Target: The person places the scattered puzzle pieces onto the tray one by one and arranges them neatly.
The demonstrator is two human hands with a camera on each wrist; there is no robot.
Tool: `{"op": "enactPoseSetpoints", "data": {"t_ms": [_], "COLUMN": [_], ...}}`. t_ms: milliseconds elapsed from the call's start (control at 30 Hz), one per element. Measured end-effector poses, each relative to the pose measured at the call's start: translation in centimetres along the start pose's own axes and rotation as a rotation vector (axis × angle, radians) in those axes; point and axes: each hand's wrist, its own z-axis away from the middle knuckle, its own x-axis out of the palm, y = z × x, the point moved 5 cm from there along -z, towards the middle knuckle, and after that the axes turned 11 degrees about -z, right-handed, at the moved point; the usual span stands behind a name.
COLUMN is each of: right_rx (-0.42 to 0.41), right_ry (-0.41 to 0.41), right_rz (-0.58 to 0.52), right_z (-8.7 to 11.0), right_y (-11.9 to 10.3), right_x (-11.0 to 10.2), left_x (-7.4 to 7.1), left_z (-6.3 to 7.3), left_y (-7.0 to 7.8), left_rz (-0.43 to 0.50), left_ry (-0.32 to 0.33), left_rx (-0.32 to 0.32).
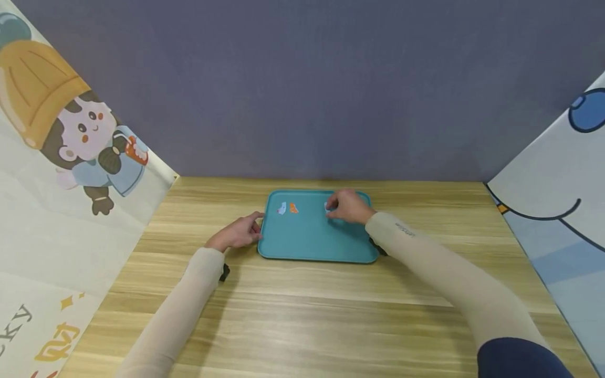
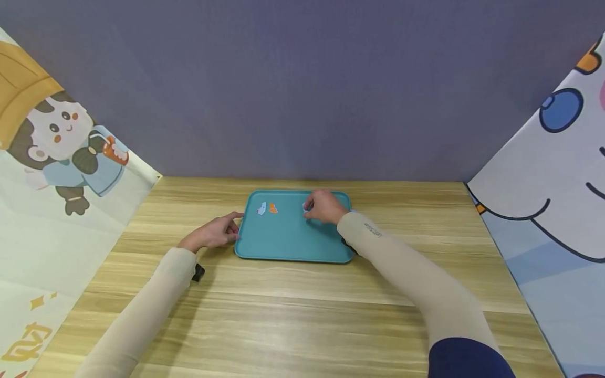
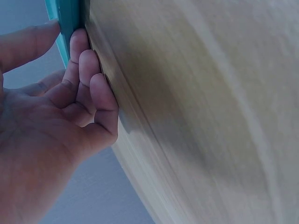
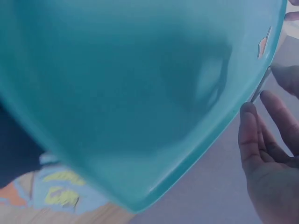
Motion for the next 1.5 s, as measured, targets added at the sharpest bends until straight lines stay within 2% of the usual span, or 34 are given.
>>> {"op": "enactPoseSetpoints", "data": {"t_ms": [300,767,1500], "right_rx": [0.062,0.123,0.151], "right_ry": [-0.040,-0.053,-0.035], "right_rz": [-0.030,-0.053,-0.036], "right_z": [-1.3,-3.1,-4.9], "right_y": [-0.6,-0.4,-1.1], "right_x": [1.6,3.3,5.2], "left_x": [-0.1,-0.1,0.0], "left_z": [0.1,0.2,-0.1], "left_y": [-0.1,-0.2,-0.4], "left_rz": [-0.007,0.007,0.009], "left_ry": [0.003,-0.003,0.003], "left_rx": [0.001,-0.007,-0.003]}}
